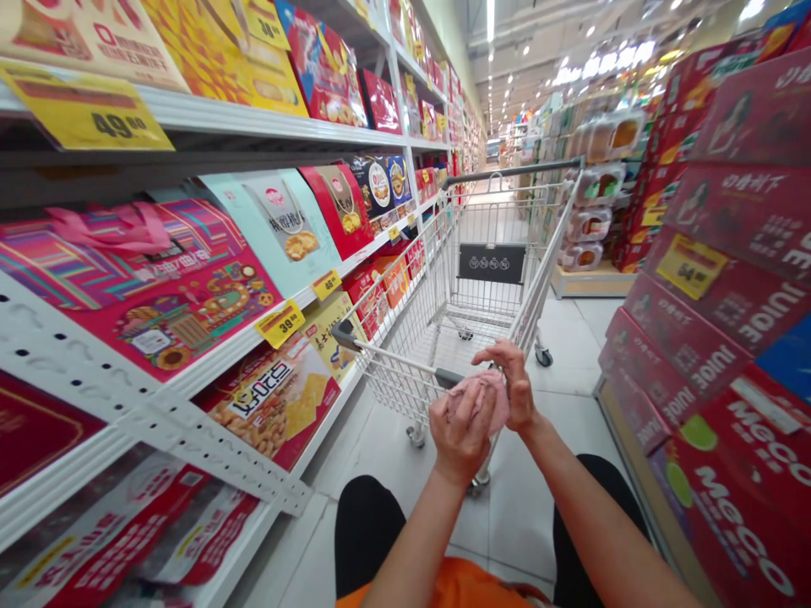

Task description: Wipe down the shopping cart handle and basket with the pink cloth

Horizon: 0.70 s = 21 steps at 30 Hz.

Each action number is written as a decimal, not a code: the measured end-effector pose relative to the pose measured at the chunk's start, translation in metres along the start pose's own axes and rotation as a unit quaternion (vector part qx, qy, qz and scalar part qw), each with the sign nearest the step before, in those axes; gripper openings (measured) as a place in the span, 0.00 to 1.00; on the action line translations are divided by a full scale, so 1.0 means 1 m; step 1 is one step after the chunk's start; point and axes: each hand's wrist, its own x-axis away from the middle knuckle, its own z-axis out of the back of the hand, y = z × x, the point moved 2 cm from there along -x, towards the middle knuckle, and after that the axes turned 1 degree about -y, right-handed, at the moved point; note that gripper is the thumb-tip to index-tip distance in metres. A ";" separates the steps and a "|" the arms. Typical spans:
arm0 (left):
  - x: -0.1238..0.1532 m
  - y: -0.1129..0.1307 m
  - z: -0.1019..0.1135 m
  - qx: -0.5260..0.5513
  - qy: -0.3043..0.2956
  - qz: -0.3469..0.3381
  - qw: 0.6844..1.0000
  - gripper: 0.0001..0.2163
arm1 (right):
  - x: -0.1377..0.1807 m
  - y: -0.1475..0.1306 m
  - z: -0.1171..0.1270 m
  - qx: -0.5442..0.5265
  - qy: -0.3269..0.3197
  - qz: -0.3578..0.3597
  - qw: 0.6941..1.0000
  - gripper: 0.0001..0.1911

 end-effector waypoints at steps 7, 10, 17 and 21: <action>0.055 -0.077 -0.012 -0.015 0.005 0.129 0.991 0.17 | -0.006 -0.013 0.006 0.035 0.001 -0.001 0.999 0.33; 0.060 -0.111 -0.011 -0.027 0.044 0.202 0.978 0.17 | -0.003 -0.011 0.006 0.035 0.014 -0.001 0.999 0.32; 0.049 -0.156 -0.006 -0.039 0.104 0.382 0.918 0.22 | -0.008 -0.021 0.013 0.117 -0.012 0.022 0.993 0.27; 0.039 -0.115 -0.016 -0.001 0.112 0.386 0.916 0.22 | -0.021 -0.056 -0.002 0.301 -0.075 0.004 0.951 0.13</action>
